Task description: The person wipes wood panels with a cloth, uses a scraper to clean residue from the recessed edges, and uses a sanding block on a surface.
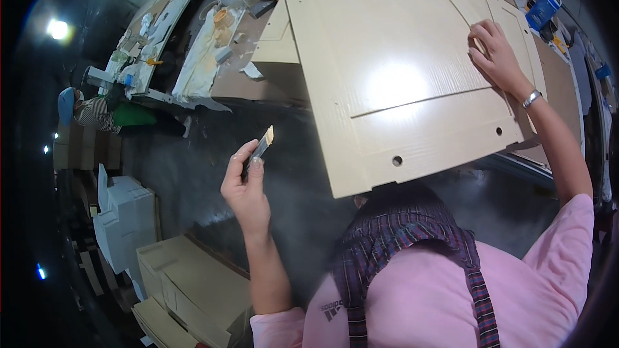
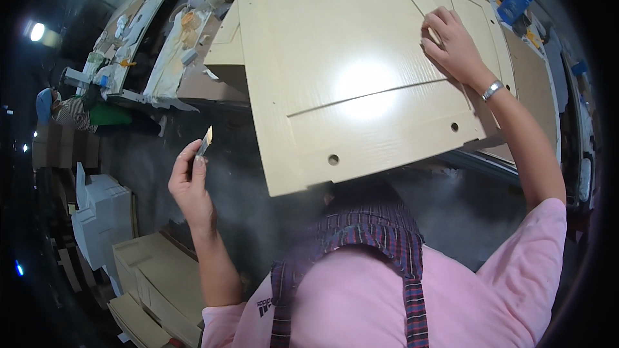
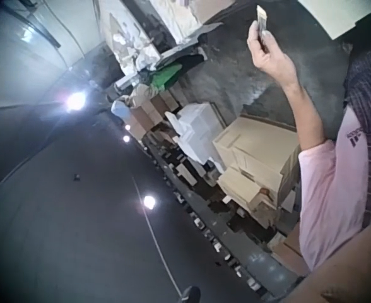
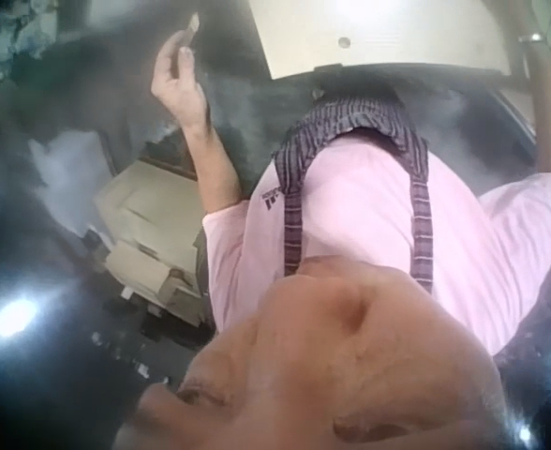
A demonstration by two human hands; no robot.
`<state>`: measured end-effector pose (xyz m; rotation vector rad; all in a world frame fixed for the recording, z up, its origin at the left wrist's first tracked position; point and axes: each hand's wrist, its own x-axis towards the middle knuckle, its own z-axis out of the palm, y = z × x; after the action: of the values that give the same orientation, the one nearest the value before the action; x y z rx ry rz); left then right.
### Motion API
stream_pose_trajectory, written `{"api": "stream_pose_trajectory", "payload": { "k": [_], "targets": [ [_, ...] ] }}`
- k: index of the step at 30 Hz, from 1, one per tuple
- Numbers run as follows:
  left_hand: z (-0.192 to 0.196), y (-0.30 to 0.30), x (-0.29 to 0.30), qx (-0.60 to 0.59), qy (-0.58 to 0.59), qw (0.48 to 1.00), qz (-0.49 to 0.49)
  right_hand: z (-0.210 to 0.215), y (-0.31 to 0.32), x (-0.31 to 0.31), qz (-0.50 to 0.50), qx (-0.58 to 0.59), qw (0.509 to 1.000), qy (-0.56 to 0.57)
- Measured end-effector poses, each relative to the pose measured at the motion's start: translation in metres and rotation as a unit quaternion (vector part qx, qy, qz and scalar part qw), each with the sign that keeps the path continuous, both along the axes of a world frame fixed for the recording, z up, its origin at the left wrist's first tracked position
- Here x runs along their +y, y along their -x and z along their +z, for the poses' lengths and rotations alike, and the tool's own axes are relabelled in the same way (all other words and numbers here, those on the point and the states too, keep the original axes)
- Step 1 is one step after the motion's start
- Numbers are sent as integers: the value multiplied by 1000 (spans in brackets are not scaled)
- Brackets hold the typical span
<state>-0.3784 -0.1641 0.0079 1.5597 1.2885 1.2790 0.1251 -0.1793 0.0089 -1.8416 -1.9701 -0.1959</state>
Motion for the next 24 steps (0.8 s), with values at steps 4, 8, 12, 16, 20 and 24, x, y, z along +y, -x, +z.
{"api": "stream_pose_trajectory", "payload": {
  "k": [4, 8, 12, 16, 20, 24],
  "targets": [
    [-17, 12, 36, -34, 36, 999, 22, 7, 12, -3, -3, 9, 1000, 8],
    [-37, 22, 87, -39, 58, 997, 43, 8, 12, -8, -21, 11, 1000, 12],
    [-71, 56, 170, 17, 46, 997, 67, 9, 21, -3, -47, 24, 998, 42],
    [-120, 88, 300, 133, -32, 987, 86, 8, 26, -4, -104, 16, 994, 41],
    [-144, 111, 436, 287, -93, 946, 115, -3, 32, -29, -220, -26, 975, -33],
    [-149, 102, 530, 344, -95, 927, 113, -14, 51, -117, -381, -12, 919, -101]
  ]
}}
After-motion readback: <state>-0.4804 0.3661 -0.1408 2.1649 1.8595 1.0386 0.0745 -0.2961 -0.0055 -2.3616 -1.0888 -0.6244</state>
